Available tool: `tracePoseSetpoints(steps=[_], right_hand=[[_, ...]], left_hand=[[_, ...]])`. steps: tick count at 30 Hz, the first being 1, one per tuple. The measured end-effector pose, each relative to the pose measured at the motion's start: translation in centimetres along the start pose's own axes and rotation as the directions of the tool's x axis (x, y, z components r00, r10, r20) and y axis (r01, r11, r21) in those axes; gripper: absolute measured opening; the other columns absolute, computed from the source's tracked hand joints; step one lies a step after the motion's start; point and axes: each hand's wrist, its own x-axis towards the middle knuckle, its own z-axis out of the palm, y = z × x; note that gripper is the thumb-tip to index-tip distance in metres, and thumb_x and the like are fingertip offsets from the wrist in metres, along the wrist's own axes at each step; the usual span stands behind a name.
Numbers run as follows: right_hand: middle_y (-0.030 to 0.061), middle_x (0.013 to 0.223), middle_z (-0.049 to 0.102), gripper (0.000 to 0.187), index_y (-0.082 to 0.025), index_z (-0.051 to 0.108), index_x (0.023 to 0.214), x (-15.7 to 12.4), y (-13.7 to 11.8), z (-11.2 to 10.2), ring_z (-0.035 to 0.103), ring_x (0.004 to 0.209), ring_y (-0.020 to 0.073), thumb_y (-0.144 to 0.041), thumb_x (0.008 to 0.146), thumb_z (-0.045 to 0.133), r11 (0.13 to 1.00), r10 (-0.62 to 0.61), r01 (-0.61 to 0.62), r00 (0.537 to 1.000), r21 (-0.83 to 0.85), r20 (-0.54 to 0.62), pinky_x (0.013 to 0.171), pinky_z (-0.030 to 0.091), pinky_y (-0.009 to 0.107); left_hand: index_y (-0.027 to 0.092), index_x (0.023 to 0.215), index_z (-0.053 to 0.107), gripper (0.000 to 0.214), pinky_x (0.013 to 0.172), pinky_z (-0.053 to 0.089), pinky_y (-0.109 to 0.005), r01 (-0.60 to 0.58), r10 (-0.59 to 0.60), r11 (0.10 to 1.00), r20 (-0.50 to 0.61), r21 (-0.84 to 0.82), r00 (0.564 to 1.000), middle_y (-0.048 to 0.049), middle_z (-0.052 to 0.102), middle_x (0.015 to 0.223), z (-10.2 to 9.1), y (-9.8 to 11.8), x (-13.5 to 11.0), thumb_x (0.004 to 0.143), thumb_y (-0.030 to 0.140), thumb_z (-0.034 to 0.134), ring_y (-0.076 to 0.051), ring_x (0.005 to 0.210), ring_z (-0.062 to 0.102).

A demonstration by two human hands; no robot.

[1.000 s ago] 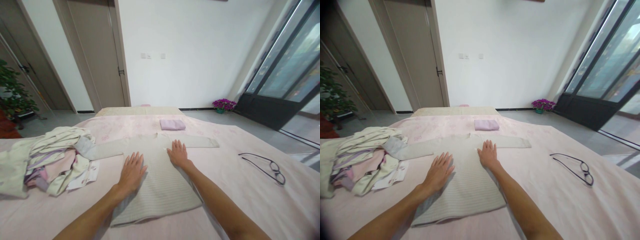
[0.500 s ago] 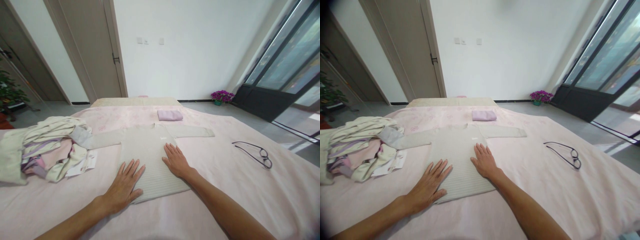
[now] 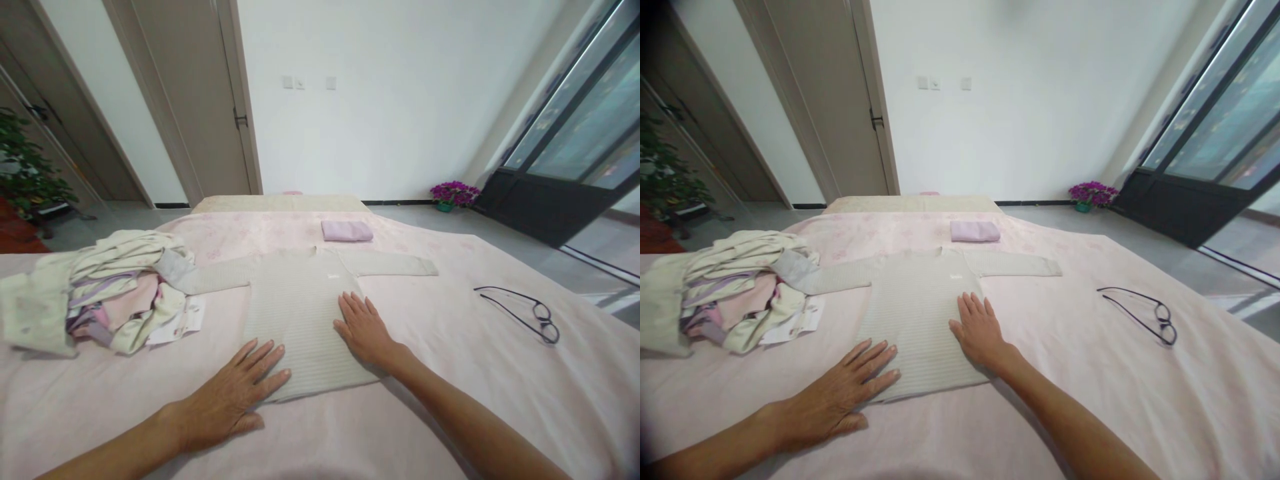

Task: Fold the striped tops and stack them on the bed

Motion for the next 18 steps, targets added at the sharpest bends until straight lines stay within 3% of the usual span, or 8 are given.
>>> tracePoseSetpoints(steps=[3, 5, 8, 13, 18], right_hand=[[0.0066, 0.162, 0.023, 0.063, -0.019, 0.029, 0.155, -1.0, -2.0, 0.2, 0.015, 0.15, 0.0259, -0.048, 0.1, 0.033, 0.982, -0.18, 0.178, 0.983, 0.06, 0.025, 0.122, 0.009, 0.048], [0.0042, 0.162, 0.021, 0.061, -0.024, 0.028, 0.155, -1.5, -2.3, 0.2, 0.014, 0.151, 0.0247, -0.049, 0.1, 0.034, 0.964, -0.255, 0.251, 0.967, 0.092, 0.031, 0.122, 0.008, 0.048], [0.0033, 0.162, 0.022, 0.061, -0.026, 0.026, 0.156, -1.9, -1.6, -0.2, 0.016, 0.15, 0.0245, -0.049, 0.1, 0.035, 0.956, -0.277, 0.27, 0.96, 0.116, 0.049, 0.122, 0.009, 0.048], [0.0028, 0.162, 0.023, 0.06, -0.027, 0.027, 0.155, -2.1, -0.4, -0.9, 0.016, 0.15, 0.0246, -0.048, 0.1, 0.036, 0.957, -0.275, 0.265, 0.958, 0.119, 0.076, 0.123, 0.009, 0.048], [0.0096, 0.159, 0.032, 0.058, -0.021, 0.036, 0.152, -1.8, -1.7, -1.7, 0.023, 0.148, 0.0291, -0.041, 0.098, 0.042, 0.961, -0.26, 0.252, 0.963, 0.113, 0.066, 0.121, 0.012, 0.053]], left_hand=[[0.027, 0.148, 0.033, 0.057, 0.111, 0.038, -0.046, 0.055, -0.059, 0.997, -0.092, -0.045, 0.994, -0.0115, 0.049, 0.144, 0.3, 0.5, -0.2, 0.095, 0.032, 0.053, -0.026, 0.131, 0.046], [0.024, 0.128, 0.049, 0.035, 0.099, 0.046, -0.041, 0.043, -0.052, 0.996, -0.118, -0.072, 0.992, -0.0093, 0.061, 0.122, 0.2, 0.7, -0.5, 0.093, 0.021, 0.051, -0.023, 0.112, 0.054], [0.024, 0.105, 0.052, 0.019, 0.086, 0.047, -0.036, 0.0, -0.009, 0.997, -0.117, -0.076, 0.993, -0.0061, 0.063, 0.1, -0.3, 0.8, -0.8, 0.092, 0.012, 0.046, -0.02, 0.094, 0.054], [0.022, 0.096, 0.049, 0.015, 0.075, 0.043, -0.032, -0.054, 0.048, 0.996, -0.084, -0.068, 0.995, -0.0043, 0.06, 0.088, -1.6, 0.4, -0.7, 0.09, 0.01, 0.045, -0.019, 0.082, 0.052], [0.023, 0.094, 0.048, 0.011, 0.074, 0.041, -0.03, -0.049, 0.044, 0.995, -0.057, -0.092, 0.997, -0.0027, 0.059, 0.085, -1.9, 0.4, 0.0, 0.095, 0.015, 0.041, -0.018, 0.079, 0.053]])
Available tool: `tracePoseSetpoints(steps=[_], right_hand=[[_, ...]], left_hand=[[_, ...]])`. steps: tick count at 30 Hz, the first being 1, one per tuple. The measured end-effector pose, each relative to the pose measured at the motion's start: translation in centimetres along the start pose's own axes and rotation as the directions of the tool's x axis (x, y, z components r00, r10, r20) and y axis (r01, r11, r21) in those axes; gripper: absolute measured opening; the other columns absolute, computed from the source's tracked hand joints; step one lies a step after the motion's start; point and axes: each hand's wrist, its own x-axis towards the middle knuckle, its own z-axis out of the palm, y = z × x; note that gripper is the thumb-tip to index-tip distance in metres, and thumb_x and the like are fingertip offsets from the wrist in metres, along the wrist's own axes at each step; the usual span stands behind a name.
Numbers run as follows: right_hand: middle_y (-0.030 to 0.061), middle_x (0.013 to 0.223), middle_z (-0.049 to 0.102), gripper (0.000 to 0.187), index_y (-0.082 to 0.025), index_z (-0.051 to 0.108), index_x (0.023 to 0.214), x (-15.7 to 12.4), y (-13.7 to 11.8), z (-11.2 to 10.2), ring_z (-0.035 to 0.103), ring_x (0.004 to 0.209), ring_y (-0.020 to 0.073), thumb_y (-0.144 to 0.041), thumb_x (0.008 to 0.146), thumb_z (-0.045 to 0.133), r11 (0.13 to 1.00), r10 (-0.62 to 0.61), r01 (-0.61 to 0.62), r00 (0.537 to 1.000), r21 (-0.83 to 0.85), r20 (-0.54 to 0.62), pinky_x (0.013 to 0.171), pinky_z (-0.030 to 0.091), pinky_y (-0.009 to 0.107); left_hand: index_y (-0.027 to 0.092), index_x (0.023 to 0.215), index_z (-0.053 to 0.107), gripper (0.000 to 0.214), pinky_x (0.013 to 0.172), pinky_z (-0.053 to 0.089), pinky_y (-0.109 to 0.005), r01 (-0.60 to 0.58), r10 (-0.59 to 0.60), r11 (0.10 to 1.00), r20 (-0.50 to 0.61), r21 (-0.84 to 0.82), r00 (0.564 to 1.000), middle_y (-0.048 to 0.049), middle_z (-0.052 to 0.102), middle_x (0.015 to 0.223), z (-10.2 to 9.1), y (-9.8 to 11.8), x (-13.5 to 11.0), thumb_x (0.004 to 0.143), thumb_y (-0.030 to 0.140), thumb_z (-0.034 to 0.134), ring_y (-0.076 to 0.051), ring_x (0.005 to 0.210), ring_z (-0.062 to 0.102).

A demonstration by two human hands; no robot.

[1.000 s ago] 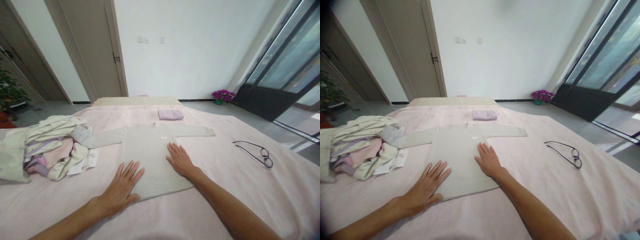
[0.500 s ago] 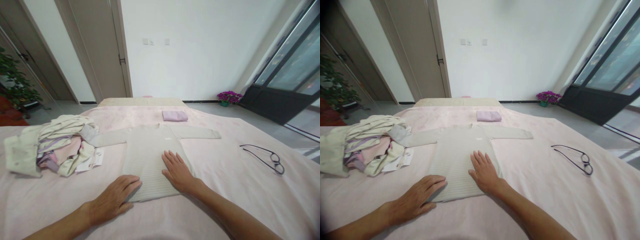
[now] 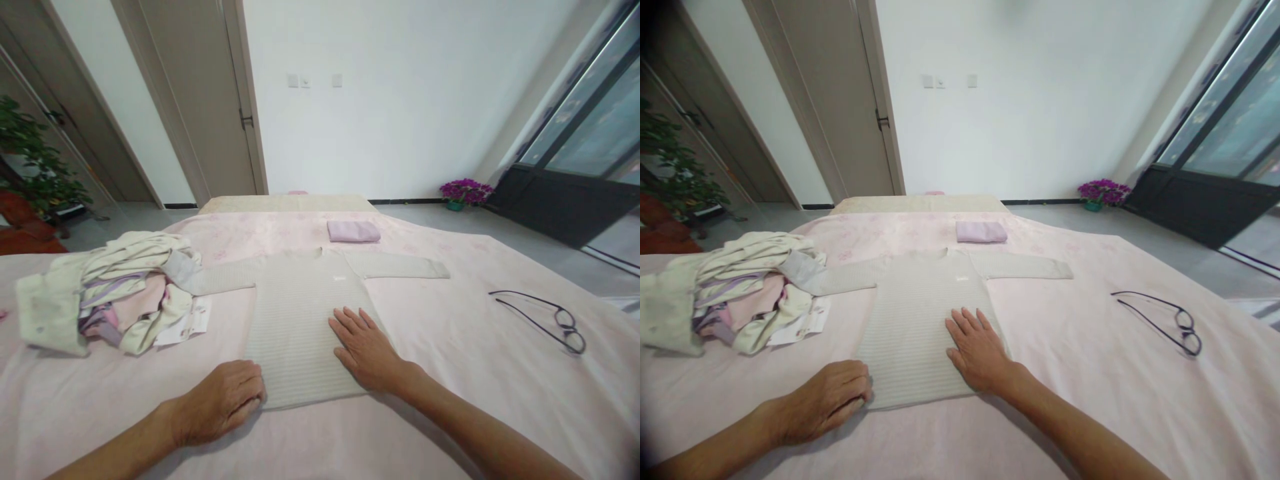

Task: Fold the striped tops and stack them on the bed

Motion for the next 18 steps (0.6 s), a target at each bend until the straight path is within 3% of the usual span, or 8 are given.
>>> tracePoseSetpoints(steps=[4, 9, 14, 18], right_hand=[[0.0108, 0.16, 0.03, 0.059, -0.021, 0.035, 0.152, 1.1, -2.5, -0.5, 0.019, 0.149, 0.0284, -0.044, 0.099, 0.042, 0.99, -0.122, 0.122, 0.992, 0.066, -0.008, 0.122, 0.01, 0.053], [0.0119, 0.163, 0.018, 0.067, -0.02, 0.026, 0.156, 2.0, -5.5, 0.1, 0.01, 0.151, 0.0267, -0.053, 0.098, 0.041, 0.92, -0.339, 0.326, 0.94, 0.219, 0.024, 0.122, 0.006, 0.051], [0.0128, 0.161, 0.026, 0.069, -0.021, 0.031, 0.154, 2.0, -6.1, -0.2, 0.019, 0.149, 0.0267, -0.051, 0.095, 0.051, 0.846, -0.462, 0.416, 0.884, 0.333, 0.069, 0.122, 0.007, 0.049], [0.0072, 0.151, 0.047, 0.048, -0.027, 0.046, 0.144, 2.8, -5.8, -1.6, 0.034, 0.143, 0.0224, -0.038, 0.097, 0.05, 0.815, -0.506, 0.459, 0.861, 0.355, 0.048, 0.121, 0.011, 0.046]], left_hand=[[0.024, 0.096, 0.048, 0.007, 0.075, 0.041, -0.031, 0.062, -0.062, 0.998, 0.033, -0.004, 0.998, -0.0028, 0.06, 0.09, 0.3, 0.3, 0.4, 0.092, 0.019, 0.047, -0.019, 0.083, 0.055], [0.024, 0.091, 0.047, 0.004, 0.072, 0.04, -0.03, 0.055, -0.054, 0.998, 0.084, -0.007, 0.995, -0.0011, 0.061, 0.086, -0.1, 0.3, 1.0, 0.092, 0.02, 0.047, -0.018, 0.079, 0.055], [0.024, 0.089, 0.048, 0.005, 0.071, 0.04, -0.029, 0.066, -0.066, 0.998, 0.06, 0.0, 0.996, 0.0004, 0.062, 0.082, -0.2, -0.1, 1.0, 0.093, 0.021, 0.047, -0.017, 0.075, 0.056], [0.022, 0.08, 0.049, 0.025, 0.067, 0.039, -0.028, 0.067, -0.066, 0.997, 0.035, -0.023, 0.997, 0.001, 0.062, 0.076, 0.3, -0.6, 1.2, 0.101, 0.026, 0.034, -0.015, 0.068, 0.055]])
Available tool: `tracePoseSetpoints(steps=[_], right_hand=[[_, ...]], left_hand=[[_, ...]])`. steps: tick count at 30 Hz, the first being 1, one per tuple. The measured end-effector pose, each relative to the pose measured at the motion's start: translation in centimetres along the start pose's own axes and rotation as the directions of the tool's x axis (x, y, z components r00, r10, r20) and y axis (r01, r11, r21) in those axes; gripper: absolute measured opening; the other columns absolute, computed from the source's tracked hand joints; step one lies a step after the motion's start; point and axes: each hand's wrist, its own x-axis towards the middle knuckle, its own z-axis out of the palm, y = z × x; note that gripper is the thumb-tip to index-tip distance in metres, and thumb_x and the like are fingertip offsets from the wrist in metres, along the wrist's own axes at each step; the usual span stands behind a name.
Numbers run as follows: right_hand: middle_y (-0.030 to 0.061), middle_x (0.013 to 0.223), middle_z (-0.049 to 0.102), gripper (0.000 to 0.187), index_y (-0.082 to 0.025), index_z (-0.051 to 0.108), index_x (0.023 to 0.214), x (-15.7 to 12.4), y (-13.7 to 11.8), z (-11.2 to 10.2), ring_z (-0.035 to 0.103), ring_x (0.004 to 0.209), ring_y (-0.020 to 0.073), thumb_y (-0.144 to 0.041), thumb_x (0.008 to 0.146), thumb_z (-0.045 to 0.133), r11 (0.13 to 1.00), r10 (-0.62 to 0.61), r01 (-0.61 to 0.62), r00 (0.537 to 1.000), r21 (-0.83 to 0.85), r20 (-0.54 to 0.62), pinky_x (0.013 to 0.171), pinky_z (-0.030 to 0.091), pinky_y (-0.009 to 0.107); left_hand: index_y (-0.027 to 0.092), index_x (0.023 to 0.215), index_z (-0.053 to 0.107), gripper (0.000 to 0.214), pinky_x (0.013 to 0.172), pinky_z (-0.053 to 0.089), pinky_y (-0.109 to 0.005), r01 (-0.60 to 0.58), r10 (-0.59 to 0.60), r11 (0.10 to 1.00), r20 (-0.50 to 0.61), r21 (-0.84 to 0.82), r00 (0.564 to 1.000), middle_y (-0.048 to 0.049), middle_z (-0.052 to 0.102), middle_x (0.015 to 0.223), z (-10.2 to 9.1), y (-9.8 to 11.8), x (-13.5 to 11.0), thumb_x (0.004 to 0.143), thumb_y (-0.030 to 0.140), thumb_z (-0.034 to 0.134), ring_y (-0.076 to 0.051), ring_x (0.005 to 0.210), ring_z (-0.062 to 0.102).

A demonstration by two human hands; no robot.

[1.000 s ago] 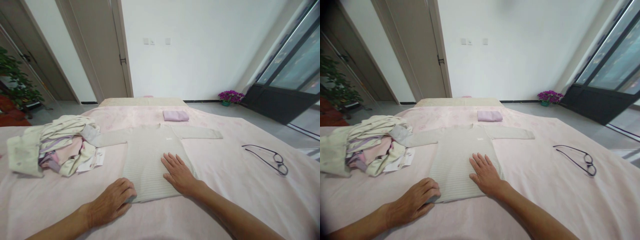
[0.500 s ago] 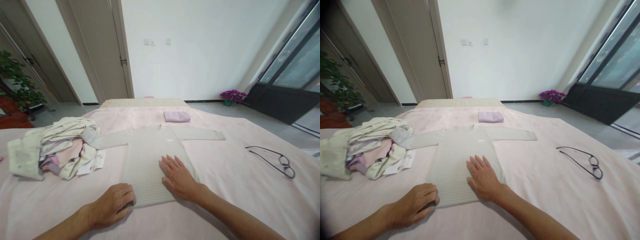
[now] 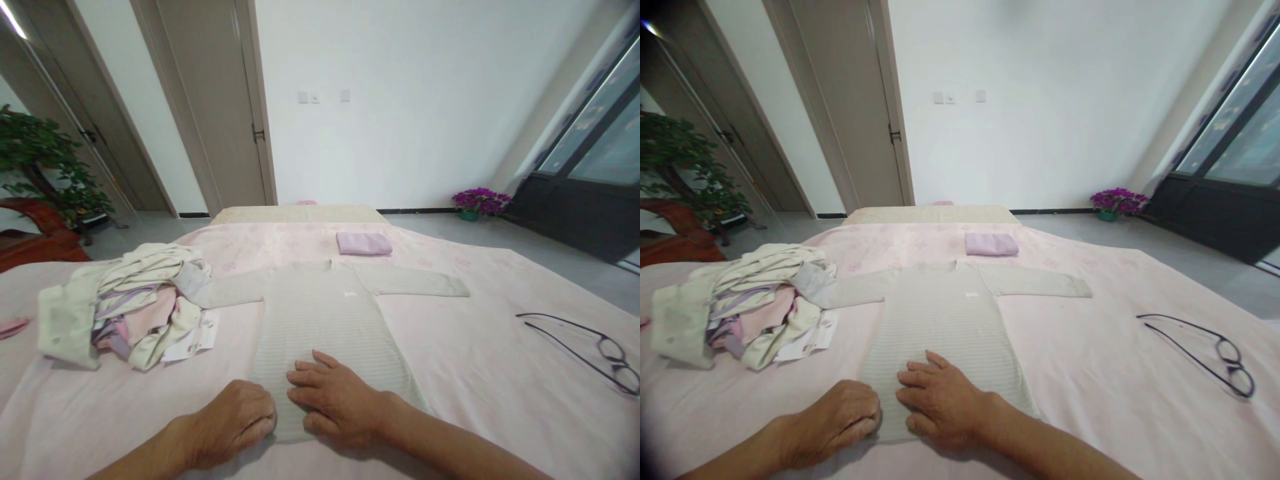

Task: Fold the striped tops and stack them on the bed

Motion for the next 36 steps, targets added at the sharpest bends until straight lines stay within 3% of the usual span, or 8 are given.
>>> tracePoseSetpoints(steps=[4, 6, 8, 12, 16, 25, 30, 36], right_hand=[[0.0113, 0.157, 0.036, 0.056, -0.022, 0.038, 0.15, 0.8, 0.0, -0.6, 0.024, 0.148, 0.0255, -0.044, 0.099, 0.044, 1.0, -0.013, 0.013, 0.999, -0.002, -0.052, 0.121, 0.011, 0.049], [0.013, 0.159, 0.031, 0.064, -0.021, 0.032, 0.153, 1.0, 0.0, -0.3, 0.022, 0.148, 0.027, -0.051, 0.098, 0.045, 0.999, -0.043, 0.043, 0.999, 0.012, -0.021, 0.121, 0.01, 0.051], [0.0132, 0.159, 0.031, 0.066, -0.021, 0.032, 0.153, 1.0, -0.1, 0.3, 0.024, 0.148, 0.027, -0.053, 0.097, 0.046, 0.997, -0.077, 0.076, 0.997, 0.028, 0.016, 0.121, 0.009, 0.051], [0.0076, 0.146, 0.052, 0.045, -0.023, 0.051, 0.139, 0.8, 0.1, 1.2, 0.039, 0.14, 0.0199, -0.044, 0.101, 0.04, 0.996, -0.067, 0.069, 0.997, 0.053, -0.045, 0.121, 0.013, 0.043], [0.0083, 0.144, 0.053, 0.042, -0.022, 0.053, 0.136, 0.8, 0.2, 1.1, 0.041, 0.138, 0.0189, -0.04, 0.101, 0.036, 0.999, -0.004, 0.008, 0.996, 0.044, -0.094, 0.12, 0.017, 0.041], [0.011, 0.155, 0.038, 0.054, -0.022, 0.043, 0.146, 0.8, -0.5, 0.3, 0.03, 0.145, 0.0235, -0.049, 0.099, 0.042, 0.999, -0.036, 0.036, 0.999, 0.012, 0.017, 0.121, 0.011, 0.047], [0.0052, 0.149, 0.048, 0.044, -0.028, 0.051, 0.139, 0.8, -0.1, 1.3, 0.036, 0.141, 0.0191, -0.039, 0.096, 0.05, 0.999, 0.01, -0.008, 0.998, 0.039, -0.058, 0.121, 0.012, 0.042], [0.0043, 0.135, 0.062, 0.034, -0.028, 0.065, 0.124, 1.4, 0.7, 1.8, 0.052, 0.128, 0.0194, -0.026, 0.092, 0.053, 0.975, 0.125, -0.09, 0.978, 0.204, -0.164, 0.116, 0.027, 0.041]], left_hand=[[0.021, 0.076, 0.052, 0.036, 0.063, 0.04, -0.026, 0.129, -0.135, 0.99, -0.087, -0.063, 0.987, 0.0017, 0.062, 0.071, 0.2, -1.2, 0.5, 0.103, 0.032, 0.03, -0.013, 0.064, 0.055], [0.022, 0.079, 0.057, 0.034, 0.066, 0.043, -0.025, 0.273, -0.288, 0.957, -0.203, -0.1, 0.936, 0.0015, 0.063, 0.074, -0.6, -2.7, 0.4, 0.102, 0.034, 0.035, -0.013, 0.068, 0.058], [0.022, 0.087, 0.061, 0.028, 0.073, 0.046, -0.027, 0.423, -0.442, 0.896, -0.386, -0.137, 0.81, -0.0006, 0.067, 0.083, -2.2, -5.1, -0.1, 0.1, 0.036, 0.04, -0.016, 0.078, 0.062], [0.019, 0.107, 0.063, 0.026, 0.093, 0.045, -0.037, 0.715, -0.488, 0.696, -0.773, -0.064, 0.406, -0.0082, 0.066, 0.105, -7.1, -11.1, -2.5, 0.094, 0.035, 0.046, -0.024, 0.102, 0.06], [0.017, 0.126, 0.057, 0.043, 0.099, 0.041, -0.045, 0.925, -0.495, 0.377, -0.832, 0.053, 0.25, -0.0144, 0.061, 0.119, -10.6, -15.8, -5.0, 0.09, 0.038, 0.05, -0.032, 0.116, 0.052], [0.012, 0.127, 0.057, 0.047, 0.08, 0.044, -0.038, 0.964, -0.78, 0.214, -0.621, -0.158, 0.071, -0.0126, 0.063, 0.115, -11.7, -19.9, -6.5, 0.089, 0.039, 0.052, -0.026, 0.097, 0.058], [0.012, 0.114, 0.063, 0.038, 0.078, 0.043, -0.035, 0.954, -0.767, 0.262, -0.631, -0.147, 0.114, -0.0083, 0.064, 0.107, -12.9, -18.8, -5.9, 0.092, 0.038, 0.048, -0.024, 0.093, 0.057], [0.017, 0.107, 0.064, 0.029, 0.071, 0.043, -0.029, 0.866, -0.7, 0.456, -0.684, -0.208, 0.205, -0.0055, 0.068, 0.095, -11.9, -14.3, -1.7, 0.09, 0.037, 0.051, -0.02, 0.08, 0.06]])
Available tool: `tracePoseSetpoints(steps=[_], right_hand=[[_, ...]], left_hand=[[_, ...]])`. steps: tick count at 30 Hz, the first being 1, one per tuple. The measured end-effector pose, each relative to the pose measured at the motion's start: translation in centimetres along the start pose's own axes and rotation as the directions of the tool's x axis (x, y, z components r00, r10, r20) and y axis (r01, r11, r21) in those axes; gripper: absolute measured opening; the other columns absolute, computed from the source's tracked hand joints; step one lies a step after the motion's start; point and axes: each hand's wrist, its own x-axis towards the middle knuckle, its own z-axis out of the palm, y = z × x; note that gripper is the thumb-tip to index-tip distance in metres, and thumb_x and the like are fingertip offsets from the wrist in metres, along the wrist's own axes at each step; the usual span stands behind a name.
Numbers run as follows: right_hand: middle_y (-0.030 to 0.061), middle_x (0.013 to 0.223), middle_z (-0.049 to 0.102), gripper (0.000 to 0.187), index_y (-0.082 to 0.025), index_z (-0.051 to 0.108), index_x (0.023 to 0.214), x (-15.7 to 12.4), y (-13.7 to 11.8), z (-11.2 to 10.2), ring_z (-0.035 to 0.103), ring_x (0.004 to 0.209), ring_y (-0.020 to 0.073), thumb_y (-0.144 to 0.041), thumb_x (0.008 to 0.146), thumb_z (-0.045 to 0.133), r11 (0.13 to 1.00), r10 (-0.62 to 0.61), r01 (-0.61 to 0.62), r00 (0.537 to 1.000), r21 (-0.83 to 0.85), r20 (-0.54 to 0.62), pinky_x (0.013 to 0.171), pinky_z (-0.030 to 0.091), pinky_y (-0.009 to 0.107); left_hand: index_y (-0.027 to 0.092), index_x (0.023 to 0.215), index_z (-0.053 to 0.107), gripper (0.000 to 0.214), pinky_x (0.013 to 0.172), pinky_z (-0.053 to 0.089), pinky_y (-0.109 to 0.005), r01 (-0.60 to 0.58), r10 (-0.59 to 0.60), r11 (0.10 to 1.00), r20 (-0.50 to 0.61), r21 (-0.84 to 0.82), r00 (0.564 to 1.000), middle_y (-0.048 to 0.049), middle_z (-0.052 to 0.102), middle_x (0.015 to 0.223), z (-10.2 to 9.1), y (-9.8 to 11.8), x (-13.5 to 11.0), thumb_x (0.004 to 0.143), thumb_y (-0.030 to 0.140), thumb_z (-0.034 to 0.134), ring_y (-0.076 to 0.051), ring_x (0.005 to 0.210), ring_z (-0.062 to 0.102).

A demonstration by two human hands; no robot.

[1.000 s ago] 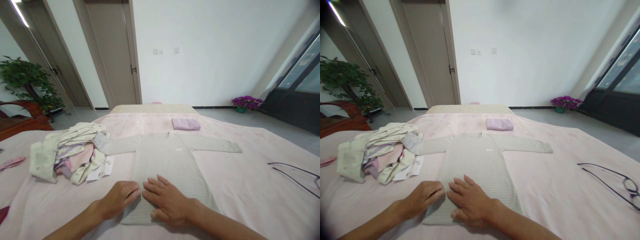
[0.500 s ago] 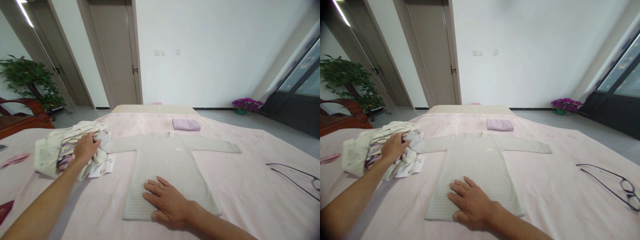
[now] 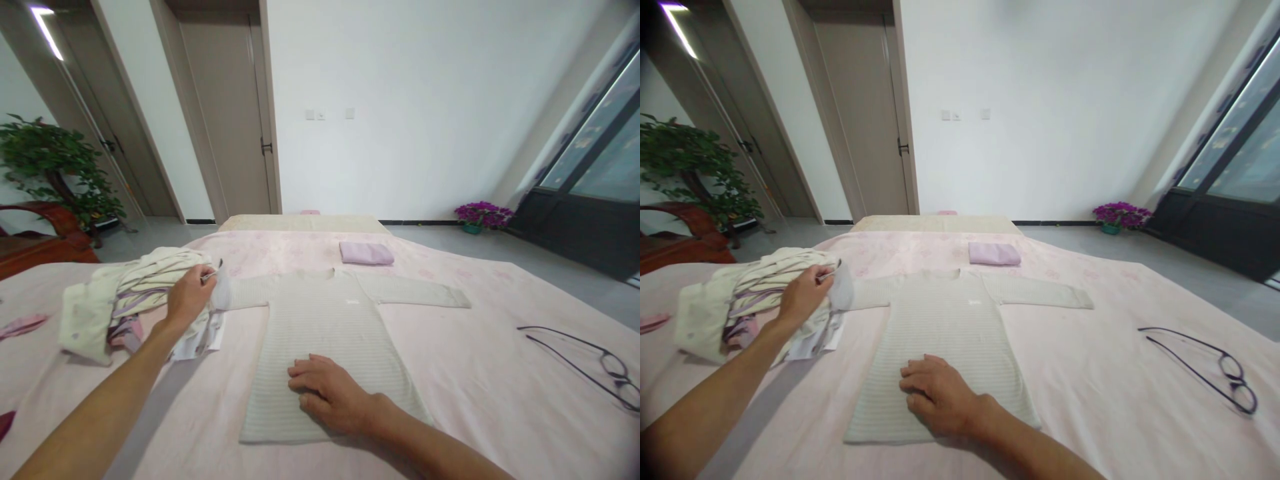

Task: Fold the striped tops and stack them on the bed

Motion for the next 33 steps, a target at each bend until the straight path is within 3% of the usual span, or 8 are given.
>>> tracePoseSetpoints(steps=[4, 8, 12, 17, 23, 27, 33], right_hand=[[0.0057, 0.113, 0.071, 0.031, -0.022, 0.07, 0.113, 2.1, 1.2, -0.7, 0.064, 0.105, 0.019, -0.021, 0.088, 0.052, 0.978, 0.131, -0.1, 0.978, 0.184, -0.161, 0.096, 0.047, 0.034], [0.0073, 0.11, 0.072, 0.033, -0.018, 0.068, 0.116, 4.3, 3.3, -1.7, 0.067, 0.099, 0.0203, -0.026, 0.087, 0.055, 0.913, 0.31, -0.216, 0.919, 0.347, -0.245, 0.089, 0.051, 0.035], [0.0069, 0.108, 0.073, 0.033, -0.017, 0.068, 0.114, 5.5, 5.7, -2.4, 0.068, 0.095, 0.0203, -0.026, 0.085, 0.054, 0.877, 0.403, -0.293, 0.88, 0.382, -0.25, 0.088, 0.052, 0.036], [0.007, 0.107, 0.073, 0.036, -0.016, 0.068, 0.115, 5.8, 7.7, -1.9, 0.067, 0.097, 0.0198, -0.02, 0.082, 0.056, 0.908, 0.398, -0.31, 0.85, 0.282, -0.345, 0.092, 0.05, 0.035], [0.0045, 0.107, 0.072, 0.032, -0.021, 0.069, 0.111, 5.2, 7.6, -1.3, 0.064, 0.1, 0.0189, -0.016, 0.085, 0.051, 0.943, 0.332, -0.297, 0.854, 0.149, -0.401, 0.093, 0.048, 0.033], [0.0035, 0.102, 0.069, 0.033, -0.022, 0.069, 0.108, 4.7, 7.4, -1.0, 0.062, 0.097, 0.0175, -0.011, 0.084, 0.05, 0.974, 0.216, -0.223, 0.884, 0.03, -0.415, 0.089, 0.047, 0.03], [0.0037, 0.1, 0.067, 0.033, -0.021, 0.067, 0.108, 4.5, 7.6, -0.8, 0.06, 0.095, 0.0167, -0.008, 0.083, 0.05, 0.983, 0.168, -0.181, 0.894, 0.009, -0.416, 0.088, 0.046, 0.028]], left_hand=[[0.02, 0.1, 0.062, 0.02, 0.07, 0.043, -0.025, -0.125, 0.15, 0.969, 0.102, -0.211, 0.983, -0.0018, 0.07, 0.09, 2.5, 4.5, -4.2, 0.088, 0.032, 0.052, -0.015, 0.075, 0.062], [0.022, 0.094, 0.061, 0.014, 0.07, 0.044, -0.026, -0.2, 0.311, 0.888, 0.221, -0.414, 0.924, -0.0001, 0.069, 0.086, 6.0, 7.5, -8.7, 0.088, 0.027, 0.05, -0.016, 0.075, 0.063], [0.021, 0.091, 0.062, 0.012, 0.075, 0.046, -0.03, -0.297, 0.449, 0.847, 0.295, -0.441, 0.843, -0.0022, 0.067, 0.088, 8.1, 9.0, -11.6, 0.085, 0.02, 0.052, -0.018, 0.083, 0.062], [0.022, 0.097, 0.063, 0.014, 0.086, 0.047, -0.037, -0.441, 0.571, 0.785, 0.235, -0.435, 0.786, -0.0052, 0.064, 0.098, 8.6, 8.7, -12.9, 0.085, 0.02, 0.057, -0.022, 0.095, 0.058], [0.023, 0.12, 0.06, 0.032, 0.103, 0.042, -0.048, -0.489, 0.574, 0.794, 0.18, -0.362, 0.799, -0.0096, 0.06, 0.124, 9.5, 7.1, -13.3, 0.088, 0.022, 0.058, -0.027, 0.119, 0.052], [0.025, 0.126, 0.059, 0.037, 0.105, 0.042, -0.05, -0.506, 0.586, 0.792, 0.191, -0.341, 0.788, -0.0094, 0.06, 0.127, 10.0, 6.7, -13.3, 0.089, 0.021, 0.057, -0.027, 0.121, 0.052], [0.026, 0.125, 0.061, 0.036, 0.104, 0.044, -0.05, -0.51, 0.585, 0.792, 0.179, -0.337, 0.791, -0.0091, 0.062, 0.127, 10.1, 6.8, -13.1, 0.09, 0.021, 0.055, -0.026, 0.12, 0.054]])
